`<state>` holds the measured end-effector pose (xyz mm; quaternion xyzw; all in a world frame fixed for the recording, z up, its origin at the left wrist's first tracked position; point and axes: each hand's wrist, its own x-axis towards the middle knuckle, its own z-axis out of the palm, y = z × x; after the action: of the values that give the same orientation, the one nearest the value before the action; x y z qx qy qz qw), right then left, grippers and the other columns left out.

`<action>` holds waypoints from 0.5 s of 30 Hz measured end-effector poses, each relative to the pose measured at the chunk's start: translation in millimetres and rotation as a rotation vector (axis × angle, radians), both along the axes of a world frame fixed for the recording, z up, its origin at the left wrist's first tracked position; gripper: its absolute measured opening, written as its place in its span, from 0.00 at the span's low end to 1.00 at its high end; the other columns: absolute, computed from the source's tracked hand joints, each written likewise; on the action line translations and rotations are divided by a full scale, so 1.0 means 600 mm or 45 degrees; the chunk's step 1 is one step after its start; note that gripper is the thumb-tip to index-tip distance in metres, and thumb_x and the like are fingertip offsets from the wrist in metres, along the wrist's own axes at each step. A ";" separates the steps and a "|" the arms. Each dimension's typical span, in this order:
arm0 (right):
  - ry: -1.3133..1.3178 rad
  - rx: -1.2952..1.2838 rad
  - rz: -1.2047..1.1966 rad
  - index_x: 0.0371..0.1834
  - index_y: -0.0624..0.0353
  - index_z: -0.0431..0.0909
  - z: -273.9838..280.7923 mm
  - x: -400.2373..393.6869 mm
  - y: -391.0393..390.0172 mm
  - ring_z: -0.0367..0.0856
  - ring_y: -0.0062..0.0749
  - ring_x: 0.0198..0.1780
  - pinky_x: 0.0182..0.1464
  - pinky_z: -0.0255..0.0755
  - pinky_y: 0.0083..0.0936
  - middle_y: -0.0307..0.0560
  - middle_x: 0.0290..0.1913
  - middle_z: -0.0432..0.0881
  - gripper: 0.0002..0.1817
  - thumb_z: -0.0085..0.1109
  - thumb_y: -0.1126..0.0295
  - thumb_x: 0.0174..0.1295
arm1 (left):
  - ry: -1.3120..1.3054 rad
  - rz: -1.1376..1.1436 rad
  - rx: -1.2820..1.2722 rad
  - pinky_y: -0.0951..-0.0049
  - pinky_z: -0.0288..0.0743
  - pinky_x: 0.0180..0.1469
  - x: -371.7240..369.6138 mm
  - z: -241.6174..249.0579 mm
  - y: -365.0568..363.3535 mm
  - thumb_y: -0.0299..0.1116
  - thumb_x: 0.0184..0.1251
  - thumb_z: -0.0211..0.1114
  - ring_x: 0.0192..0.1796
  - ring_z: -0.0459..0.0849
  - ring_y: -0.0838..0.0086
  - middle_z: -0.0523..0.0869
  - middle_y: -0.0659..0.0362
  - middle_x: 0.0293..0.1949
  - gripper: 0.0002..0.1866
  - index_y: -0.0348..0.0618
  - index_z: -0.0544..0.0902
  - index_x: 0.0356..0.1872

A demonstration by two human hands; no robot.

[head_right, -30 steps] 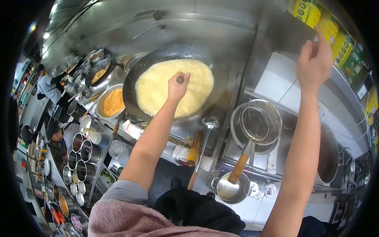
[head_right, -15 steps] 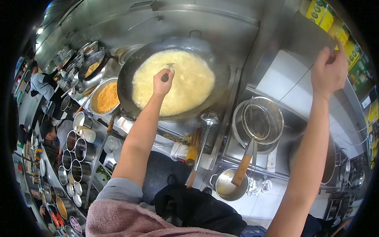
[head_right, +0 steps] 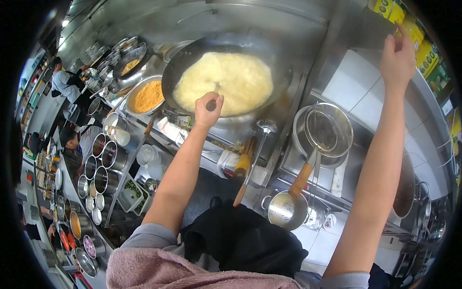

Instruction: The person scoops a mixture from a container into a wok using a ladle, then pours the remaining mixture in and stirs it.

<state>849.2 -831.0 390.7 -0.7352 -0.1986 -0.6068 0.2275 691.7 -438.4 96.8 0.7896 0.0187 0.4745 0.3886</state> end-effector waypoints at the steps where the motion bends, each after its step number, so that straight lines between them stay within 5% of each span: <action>1: 0.043 0.006 0.036 0.63 0.44 0.77 0.001 -0.006 0.001 0.81 0.32 0.41 0.50 0.73 0.31 0.40 0.37 0.83 0.22 0.55 0.60 0.66 | 0.000 0.006 0.000 0.69 0.74 0.33 -0.017 0.003 -0.007 0.28 0.62 0.67 0.26 0.80 0.61 0.81 0.50 0.24 0.08 0.36 0.80 0.26; 13: 0.194 -0.069 0.121 0.67 0.43 0.74 0.016 -0.010 -0.021 0.81 0.30 0.40 0.49 0.73 0.29 0.39 0.38 0.83 0.23 0.55 0.60 0.68 | 0.044 -0.056 -0.026 0.67 0.71 0.31 -0.153 0.050 -0.084 0.26 0.59 0.66 0.26 0.77 0.58 0.78 0.52 0.22 0.09 0.38 0.77 0.22; 15: 0.225 -0.065 0.127 0.67 0.43 0.74 0.014 -0.008 -0.018 0.82 0.33 0.42 0.51 0.74 0.32 0.41 0.39 0.84 0.23 0.54 0.59 0.68 | 0.077 -0.129 -0.023 0.70 0.74 0.39 -0.182 0.065 -0.098 0.24 0.62 0.64 0.28 0.79 0.64 0.80 0.52 0.24 0.08 0.35 0.77 0.24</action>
<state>844.4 -841.6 398.9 -0.7806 -0.2296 -0.5224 0.2551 582.7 -497.2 136.0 0.8001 -0.0053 0.4299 0.4183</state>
